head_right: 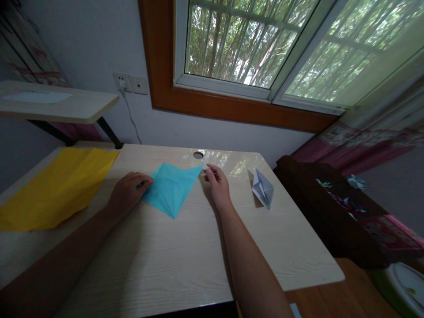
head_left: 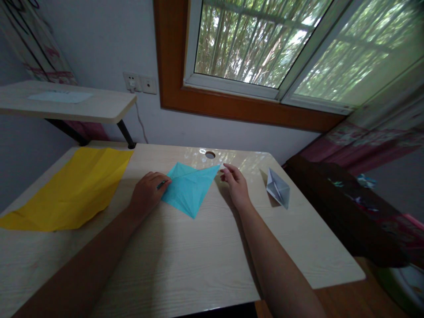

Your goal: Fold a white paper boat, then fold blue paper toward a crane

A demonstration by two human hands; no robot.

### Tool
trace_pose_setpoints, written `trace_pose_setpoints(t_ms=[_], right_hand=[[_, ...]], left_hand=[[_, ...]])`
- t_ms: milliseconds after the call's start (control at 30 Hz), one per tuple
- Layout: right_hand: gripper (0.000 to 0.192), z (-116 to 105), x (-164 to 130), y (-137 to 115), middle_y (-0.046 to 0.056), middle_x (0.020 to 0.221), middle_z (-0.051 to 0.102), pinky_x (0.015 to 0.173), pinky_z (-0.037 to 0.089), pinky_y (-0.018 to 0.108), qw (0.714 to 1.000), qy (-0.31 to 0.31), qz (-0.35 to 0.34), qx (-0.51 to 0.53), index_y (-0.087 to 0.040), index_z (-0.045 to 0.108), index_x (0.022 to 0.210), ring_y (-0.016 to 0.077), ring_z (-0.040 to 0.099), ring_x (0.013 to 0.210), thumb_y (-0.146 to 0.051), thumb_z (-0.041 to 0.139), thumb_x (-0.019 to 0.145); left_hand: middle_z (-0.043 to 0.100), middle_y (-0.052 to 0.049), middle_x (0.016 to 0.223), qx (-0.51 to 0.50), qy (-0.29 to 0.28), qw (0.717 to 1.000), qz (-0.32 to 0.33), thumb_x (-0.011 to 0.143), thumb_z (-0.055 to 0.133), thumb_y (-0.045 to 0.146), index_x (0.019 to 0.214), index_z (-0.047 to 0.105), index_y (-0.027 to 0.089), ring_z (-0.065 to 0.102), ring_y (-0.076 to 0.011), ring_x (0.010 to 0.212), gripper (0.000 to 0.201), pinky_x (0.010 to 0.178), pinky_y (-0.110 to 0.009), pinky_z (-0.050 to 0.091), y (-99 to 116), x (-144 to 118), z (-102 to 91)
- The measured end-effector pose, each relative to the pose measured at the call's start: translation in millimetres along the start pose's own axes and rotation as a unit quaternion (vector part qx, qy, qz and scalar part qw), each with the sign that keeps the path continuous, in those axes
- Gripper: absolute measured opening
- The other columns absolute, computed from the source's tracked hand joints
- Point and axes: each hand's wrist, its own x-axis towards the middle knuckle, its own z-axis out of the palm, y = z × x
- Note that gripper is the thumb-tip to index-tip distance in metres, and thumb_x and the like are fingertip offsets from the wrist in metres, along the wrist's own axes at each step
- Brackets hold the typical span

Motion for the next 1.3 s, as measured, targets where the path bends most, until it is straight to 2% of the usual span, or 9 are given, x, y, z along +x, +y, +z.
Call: trace_pose_setpoints(t_ms=[100, 300, 400, 533, 700, 833, 967, 1133, 1300], right_hand=[[0.053, 4, 0, 6, 0.006, 0.112, 0.068, 0.081, 0.055, 0.035, 0.999, -0.023, 0.024, 0.043, -0.027, 0.053, 0.134, 0.0175, 0.066, 0.087, -0.052, 0.063, 0.089], [0.086, 24, -16, 3, 0.007, 0.113, 0.07, 0.096, 0.052, 0.044, 0.98, -0.196, 0.014, 0.02, -0.029, 0.035, 0.149, 0.023, 0.066, 0.104, -0.04, 0.081, 0.078], [0.066, 31, -22, -3, 0.009, 0.122, 0.069, 0.098, 0.052, 0.044, 0.97, -0.241, 0.025, 0.035, -0.026, 0.053, 0.134, 0.0252, 0.065, 0.11, -0.042, 0.081, 0.076], [0.04, 27, -19, -4, 0.006, 0.11, 0.074, 0.094, 0.053, 0.041, 0.971, -0.22, 0.063, 0.066, -0.021, 0.069, 0.109, 0.0239, 0.068, 0.1, -0.049, 0.075, 0.081], [0.043, 21, -17, -5, 0.004, 0.102, 0.076, 0.084, 0.057, 0.04, 0.96, -0.207, 0.126, 0.142, -0.024, 0.07, 0.109, 0.0237, 0.071, 0.09, -0.055, 0.075, 0.08], [0.045, 22, -23, -13, 0.005, 0.105, 0.076, 0.082, 0.059, 0.042, 0.939, -0.237, 0.159, 0.192, -0.025, 0.069, 0.109, 0.0251, 0.072, 0.088, -0.054, 0.078, 0.076], [0.049, 23, -27, -21, 0.008, 0.108, 0.076, 0.089, 0.057, 0.044, 0.918, -0.279, 0.176, 0.219, -0.024, 0.069, 0.111, 0.0258, 0.073, 0.092, -0.054, 0.08, 0.075], [0.046, 22, -27, -23, 0.008, 0.111, 0.075, 0.093, 0.056, 0.044, 0.914, -0.296, 0.172, 0.219, -0.024, 0.07, 0.112, 0.0251, 0.072, 0.098, -0.053, 0.079, 0.077], [0.046, 22, -24, -17, 0.006, 0.109, 0.075, 0.092, 0.056, 0.043, 0.923, -0.258, 0.172, 0.228, -0.024, 0.07, 0.112, 0.0249, 0.071, 0.097, -0.051, 0.08, 0.076]], left_hand=[[0.074, -0.007, 0.098, -0.008, 0.017, 1.0, -0.018, 0.097, 0.052, 0.036, 0.093, 0.07, 0.022, 0.066, -0.0249, 0.095, 0.023, 0.092, -0.04, 0.049, 1, 0, -0.3], [0.074, -0.007, 0.103, -0.044, 0.041, 0.997, -0.039, 0.099, 0.051, 0.035, 0.096, 0.069, 0.021, 0.067, -0.0221, 0.099, 0.023, 0.094, -0.037, 0.05, 9, -2, -1.5], [0.074, -0.007, 0.104, -0.073, 0.035, 0.996, -0.034, 0.099, 0.051, 0.037, 0.098, 0.07, 0.021, 0.068, -0.0216, 0.1, 0.025, 0.095, -0.037, 0.051, 15, -3, -0.8], [0.075, -0.007, 0.104, -0.155, -0.019, 0.987, -0.021, 0.101, 0.049, 0.038, 0.099, 0.072, 0.022, 0.069, -0.0205, 0.1, 0.029, 0.094, -0.036, 0.053, 19, -7, 1.3], [0.074, -0.007, 0.098, -0.302, -0.033, 0.95, -0.074, 0.103, 0.042, 0.041, 0.102, 0.073, 0.02, 0.07, -0.0182, 0.085, 0.038, 0.077, -0.032, 0.058, 15, -8, 4.4], [0.072, -0.009, 0.111, -0.305, 0.005, 0.947, -0.1, 0.101, 0.045, 0.046, 0.105, 0.071, 0.02, 0.068, -0.0213, 0.102, 0.037, 0.09, -0.037, 0.057, 4, -3, 7.4], [0.063, -0.013, 0.134, -0.3, -0.028, 0.947, -0.11, 0.098, 0.05, 0.052, 0.127, 0.062, 0.02, 0.058, -0.025, 0.127, 0.044, 0.106, -0.042, 0.049, 5, -1, 10.7], [0.069, -0.017, 0.125, -0.442, -0.146, 0.876, -0.129, 0.093, 0.054, 0.064, 0.143, 0.044, 0.021, 0.071, -0.0243, 0.103, 0.067, 0.087, -0.039, 0.056, 11, -4, 19.0], [0.073, -0.012, 0.112, -0.537, -0.195, 0.802, -0.173, 0.085, 0.067, 0.062, 0.154, 0.026, 0.027, 0.072, -0.0239, 0.09, 0.088, 0.073, -0.033, 0.056, 14, -10, 13.5]])
